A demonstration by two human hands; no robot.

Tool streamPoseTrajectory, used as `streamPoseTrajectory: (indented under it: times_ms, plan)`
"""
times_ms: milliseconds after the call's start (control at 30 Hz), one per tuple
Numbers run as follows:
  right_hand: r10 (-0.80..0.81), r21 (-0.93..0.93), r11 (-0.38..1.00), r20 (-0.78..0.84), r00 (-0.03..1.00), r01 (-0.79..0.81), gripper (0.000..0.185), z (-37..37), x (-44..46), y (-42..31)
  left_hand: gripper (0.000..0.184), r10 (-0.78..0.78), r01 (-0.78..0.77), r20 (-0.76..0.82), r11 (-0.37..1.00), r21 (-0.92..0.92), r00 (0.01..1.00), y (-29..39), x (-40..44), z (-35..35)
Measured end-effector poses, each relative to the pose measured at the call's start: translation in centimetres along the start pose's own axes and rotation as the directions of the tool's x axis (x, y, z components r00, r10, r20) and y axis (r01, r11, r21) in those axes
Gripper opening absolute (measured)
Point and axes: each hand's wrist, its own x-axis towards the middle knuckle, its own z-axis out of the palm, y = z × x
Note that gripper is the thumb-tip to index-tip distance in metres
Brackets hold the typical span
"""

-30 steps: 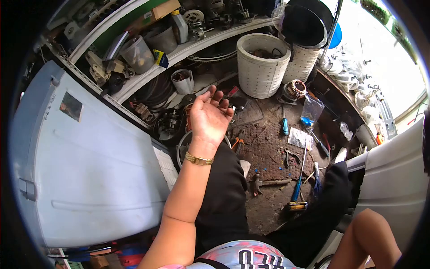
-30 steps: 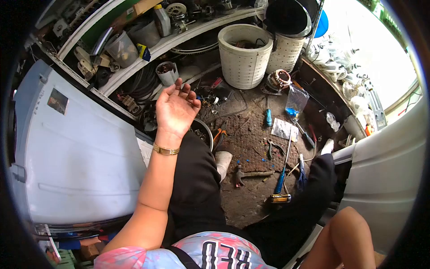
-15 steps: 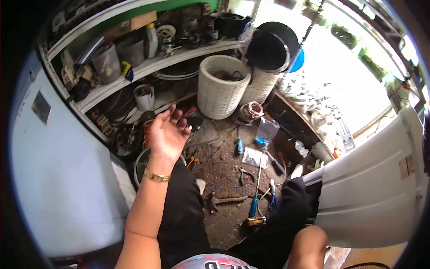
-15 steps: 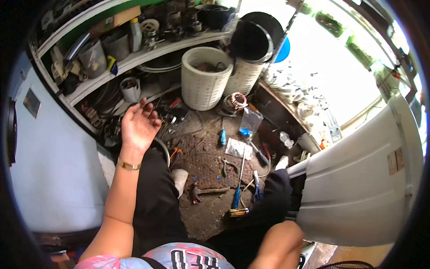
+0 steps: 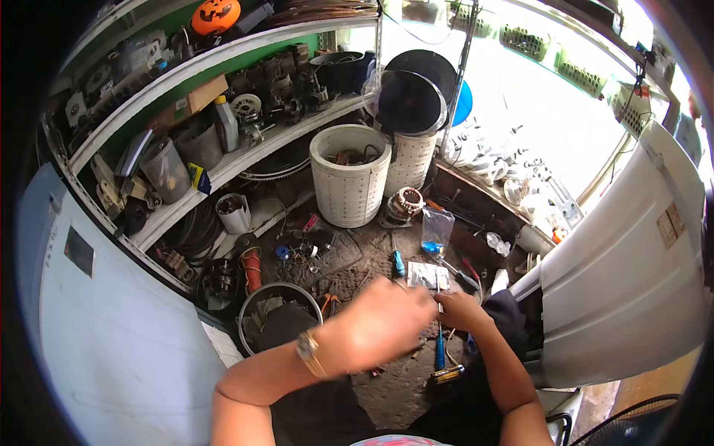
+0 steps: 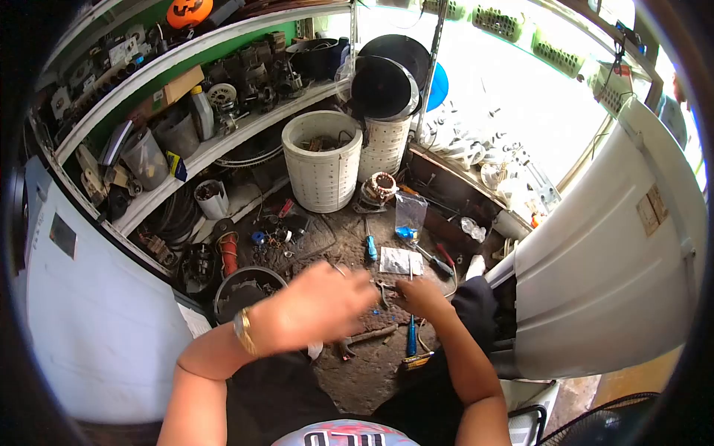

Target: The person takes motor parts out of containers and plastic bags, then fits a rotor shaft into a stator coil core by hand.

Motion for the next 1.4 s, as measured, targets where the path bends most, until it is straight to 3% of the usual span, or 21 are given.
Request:
streamPoseTrajectory:
  times_ms: [33, 133, 167, 200, 233, 333, 433, 500, 567, 600, 700, 833, 867, 933, 1067, 1200, 1400]
  plan:
    - [0.031, 0.01, 0.999, 0.071, 0.997, -0.032, 0.035, 1.1, 0.5, 1.2, 0.021, 0.076, -0.075, 0.083, 0.997, -0.022, 0.994, 2.0, 0.5, -1.7]
    - [0.132, 0.036, 0.988, 0.288, 0.949, -0.148, 0.044, 4.6, 1.1, 4.0, 0.013, 0.282, -0.291, -0.111, 0.954, -0.075, 0.953, 7.1, 1.8, -5.3]
    - [0.043, 0.059, 0.996, 0.251, 0.967, -0.06, 0.043, 5.1, 1.3, 4.3, 0.012, 0.321, -0.335, -0.152, 0.938, -0.084, 0.935, 8.3, 1.8, -6.6]
    - [0.037, 0.139, 0.988, 0.209, 0.977, -0.067, 0.042, 5.7, 1.8, 4.2, 0.012, 0.326, -0.325, -0.124, 0.945, 0.028, 0.937, 9.2, 1.9, -8.6]
    - [0.029, 0.217, 0.974, 0.169, 0.985, -0.066, 0.042, 4.4, 2.0, 2.6, 0.016, 0.357, -0.363, -0.115, 0.931, -0.034, 0.927, 9.3, 1.7, -9.6]
    - [0.014, 0.289, 0.956, 0.128, 0.992, -0.051, 0.04, 4.5, 2.0, 2.0, 0.019, 0.35, -0.324, -0.176, 0.933, 0.158, 0.92, 9.8, 2.5, -9.9]
    - [-0.038, 0.205, 0.979, 0.129, 0.991, 0.011, 0.04, 5.0, 1.6, 2.3, 0.02, 0.336, -0.276, -0.152, 0.907, 0.319, 0.93, 10.5, 3.1, -9.7]
    - [-0.009, 0.257, 0.966, 0.155, 0.988, -0.031, 0.042, 4.8, 1.6, 2.0, 0.022, 0.362, -0.278, -0.144, 0.871, 0.405, 0.921, 10.8, 3.7, -9.5]
    - [0.047, 0.33, 0.938, 0.19, 0.981, -0.109, 0.044, 2.6, 1.1, 0.1, 0.025, 0.382, -0.295, -0.172, 0.874, 0.387, 0.908, 10.9, 4.0, -10.0]
    - [0.003, 0.22, 0.975, 0.113, 0.994, -0.028, 0.046, 2.6, 1.1, 0.1, 0.026, 0.385, -0.298, -0.184, 0.878, 0.373, 0.904, 11.0, 4.1, -10.2]
    - [0.059, 0.331, 0.934, 0.227, 0.972, -0.135, 0.044, 2.6, 1.1, 0.2, 0.027, 0.408, -0.33, -0.164, 0.872, 0.362, 0.898, 11.5, 3.9, -10.7]
    - [0.088, 0.359, 0.915, 0.267, 0.96, -0.184, 0.044, 4.0, 1.5, 1.0, 0.029, 0.413, -0.409, 0.029, 0.887, 0.213, 0.91, 12.9, 4.7, -9.2]
    - [0.05, 0.364, 0.923, 0.211, 0.976, -0.126, 0.036, 4.0, 1.2, 1.1, 0.029, 0.43, -0.441, 0.097, 0.882, 0.166, 0.898, 13.1, 4.9, -8.6]
    - [0.008, 0.316, 0.946, 0.176, 0.984, -0.065, 0.041, 3.6, 1.1, 1.1, 0.031, 0.311, -0.301, 0.014, 0.904, 0.303, 0.95, 13.2, 4.7, -7.1]
    - [0.025, 0.251, 0.965, 0.179, 0.983, -0.07, 0.044, 3.0, 0.8, 1.1, 0.031, 0.332, -0.214, -0.186, 0.858, 0.466, 0.925, 12.6, 4.3, -8.1]
    - [0.035, 0.22, 0.973, 0.184, 0.982, -0.076, 0.044, 2.8, 0.3, 0.8, 0.03, 0.44, -0.258, -0.17, 0.752, 0.607, 0.882, 11.5, 4.3, -9.5]
    - [0.049, 0.187, 0.978, 0.203, 0.978, -0.088, 0.045, 4.8, 0.7, 2.9, 0.029, 0.34, -0.137, -0.249, 0.797, 0.589, 0.907, 11.2, 3.4, -11.0]
